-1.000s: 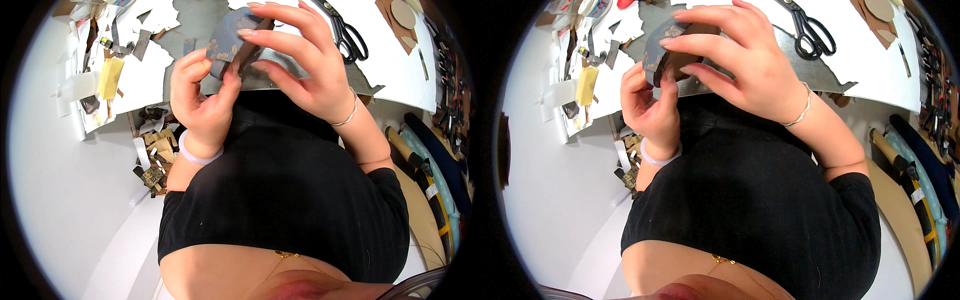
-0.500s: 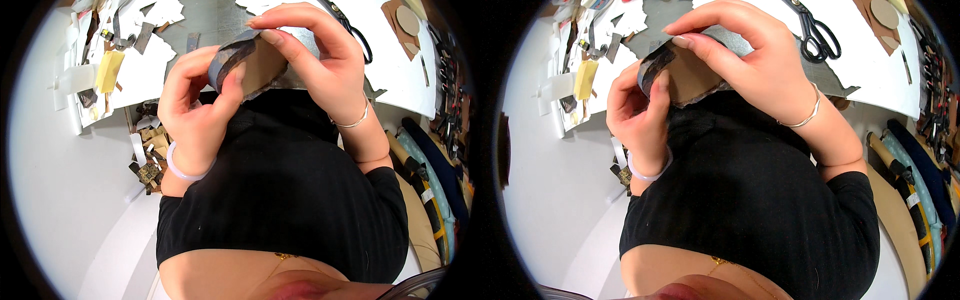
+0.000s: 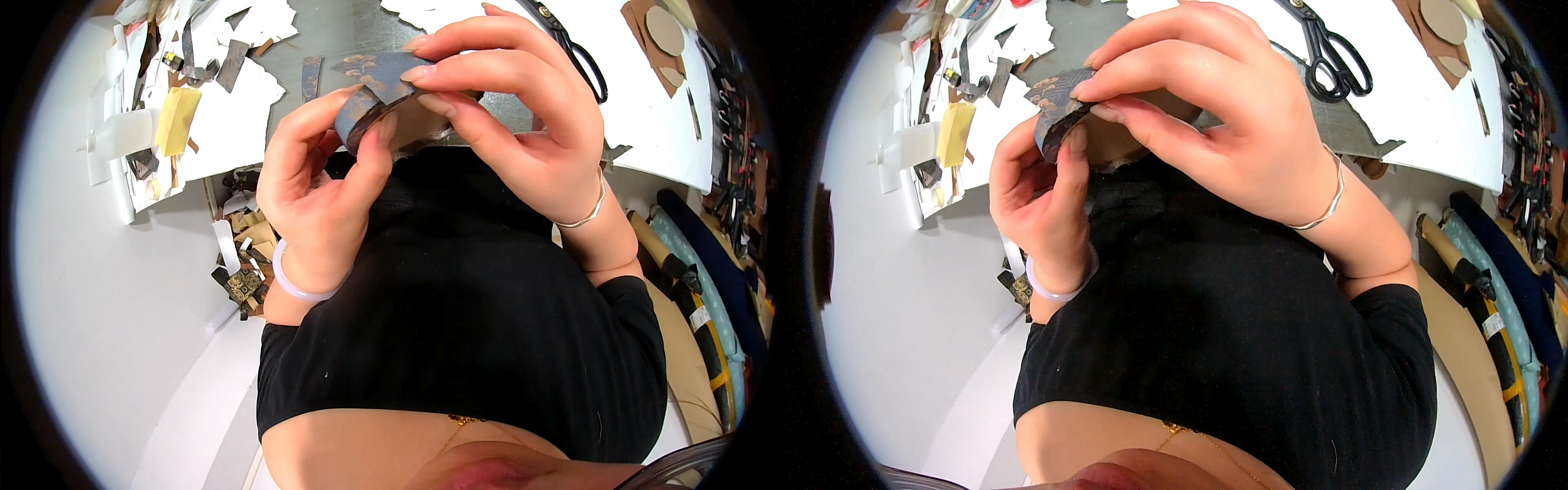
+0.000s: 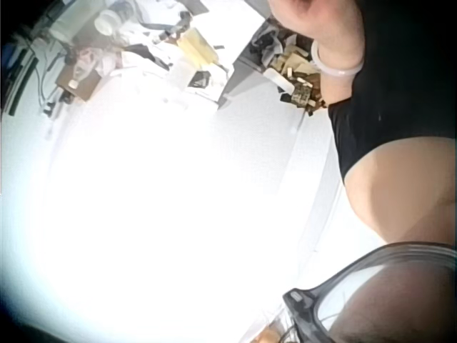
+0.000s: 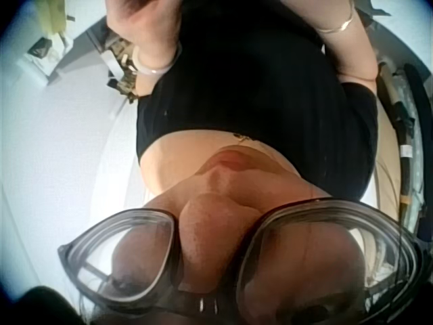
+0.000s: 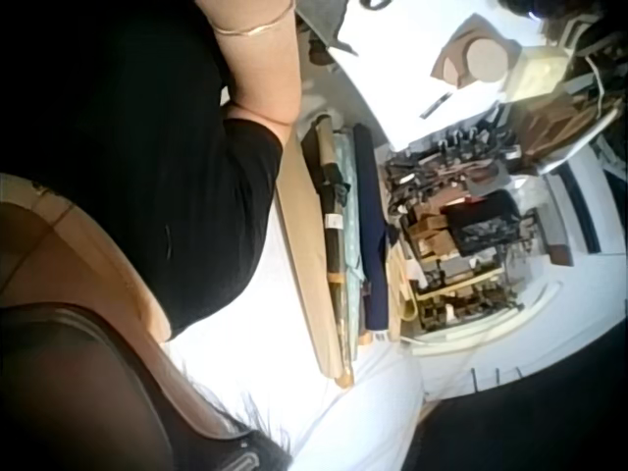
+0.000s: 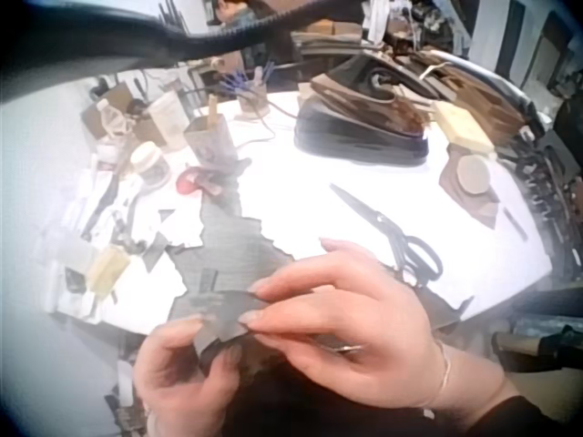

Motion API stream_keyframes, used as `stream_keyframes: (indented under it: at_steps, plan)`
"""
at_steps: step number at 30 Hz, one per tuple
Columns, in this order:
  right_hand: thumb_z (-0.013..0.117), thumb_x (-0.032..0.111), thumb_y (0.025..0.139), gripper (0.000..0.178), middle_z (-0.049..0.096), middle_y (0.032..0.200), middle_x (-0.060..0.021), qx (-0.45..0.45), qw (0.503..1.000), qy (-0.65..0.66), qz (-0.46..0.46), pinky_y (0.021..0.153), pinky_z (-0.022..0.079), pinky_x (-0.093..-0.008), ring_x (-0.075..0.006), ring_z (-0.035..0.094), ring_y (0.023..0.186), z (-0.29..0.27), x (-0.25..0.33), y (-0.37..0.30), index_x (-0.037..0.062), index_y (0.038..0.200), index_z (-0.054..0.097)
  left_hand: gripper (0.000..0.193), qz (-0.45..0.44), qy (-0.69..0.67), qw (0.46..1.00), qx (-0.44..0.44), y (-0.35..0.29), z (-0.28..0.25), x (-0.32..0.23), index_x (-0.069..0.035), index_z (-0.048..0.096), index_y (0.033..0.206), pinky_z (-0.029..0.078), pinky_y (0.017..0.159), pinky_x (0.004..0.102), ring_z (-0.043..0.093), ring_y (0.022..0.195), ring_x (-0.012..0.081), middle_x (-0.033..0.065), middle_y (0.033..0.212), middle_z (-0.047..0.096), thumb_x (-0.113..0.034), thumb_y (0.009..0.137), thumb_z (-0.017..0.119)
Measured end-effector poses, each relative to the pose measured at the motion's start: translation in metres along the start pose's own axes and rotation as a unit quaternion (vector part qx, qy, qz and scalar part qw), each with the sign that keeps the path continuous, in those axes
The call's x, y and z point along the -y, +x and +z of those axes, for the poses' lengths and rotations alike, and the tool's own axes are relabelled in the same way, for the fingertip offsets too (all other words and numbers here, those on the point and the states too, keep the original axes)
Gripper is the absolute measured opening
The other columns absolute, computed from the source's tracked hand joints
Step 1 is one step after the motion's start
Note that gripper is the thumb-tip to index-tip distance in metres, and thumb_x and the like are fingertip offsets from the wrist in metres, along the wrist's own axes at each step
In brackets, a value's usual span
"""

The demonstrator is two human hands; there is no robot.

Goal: The person repairs a shoe heel by cutting a patterned fabric strip, folding it, and applying it to the heel. They use pliers to press the fabric, an iron to heat and adhere it, and a brush to apply glue to the edges.

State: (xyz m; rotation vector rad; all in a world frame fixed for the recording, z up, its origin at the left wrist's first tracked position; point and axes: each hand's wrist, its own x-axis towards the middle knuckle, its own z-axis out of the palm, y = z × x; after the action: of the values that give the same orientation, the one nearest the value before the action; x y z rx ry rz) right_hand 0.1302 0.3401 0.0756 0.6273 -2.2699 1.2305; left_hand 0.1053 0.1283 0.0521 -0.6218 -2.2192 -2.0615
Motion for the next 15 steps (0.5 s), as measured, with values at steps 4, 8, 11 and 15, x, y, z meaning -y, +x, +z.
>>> stream_keyframes:
  at_steps: [4,8,11,15]
  plan:
    - [0.076,0.007,0.08,0.036,0.065,0.117,-0.007,0.071,0.992,-0.1,0.03,0.105,0.036,-0.0425,-0.023,0.061,0.108,-0.012,0.025,0.012,0.0155,0.114,0.072,0.036,0.003,-0.008,1.0,-0.008,-0.001,0.001,0.005,0.004,0.063,0.113,0.054,0.084,0.0263,0.067,0.098,0.0156,0.0119,0.112,0.069,0.011,0.08,0.075]
    - [0.076,0.007,0.079,0.039,0.063,0.12,-0.0051,0.091,0.985,-0.148,-0.017,0.108,0.032,-0.0459,-0.0209,0.061,0.11,-0.013,0.01,0.006,0.018,0.117,0.072,0.036,0.026,0.003,1.0,-0.009,0.0,0.002,0.007,0.005,0.063,0.113,0.055,0.085,0.0278,0.068,0.097,0.0167,0.0121,0.11,0.07,0.011,0.08,0.075]
    - [0.075,0.009,0.08,0.039,0.062,0.122,-0.0045,0.045,0.993,-0.11,-0.028,0.109,0.031,-0.0481,-0.0196,0.06,0.11,-0.004,0.004,0.0,0.0195,0.117,0.072,0.035,0.058,0.021,0.998,-0.011,0.001,0.003,0.009,0.005,0.063,0.112,0.055,0.085,0.028,0.068,0.094,0.0166,0.0123,0.108,0.071,0.011,0.08,0.075]
    - [0.073,0.013,0.083,0.034,0.061,0.124,-0.0037,0.04,0.997,-0.028,0.063,0.11,0.03,-0.0503,-0.0182,0.06,0.111,0.005,0.005,-0.008,0.0211,0.116,0.072,0.034,0.113,0.062,0.991,-0.022,0.003,0.003,0.017,0.004,0.065,0.108,0.055,0.081,0.0266,0.069,0.089,0.0157,0.0123,0.103,0.072,0.01,0.077,0.078]
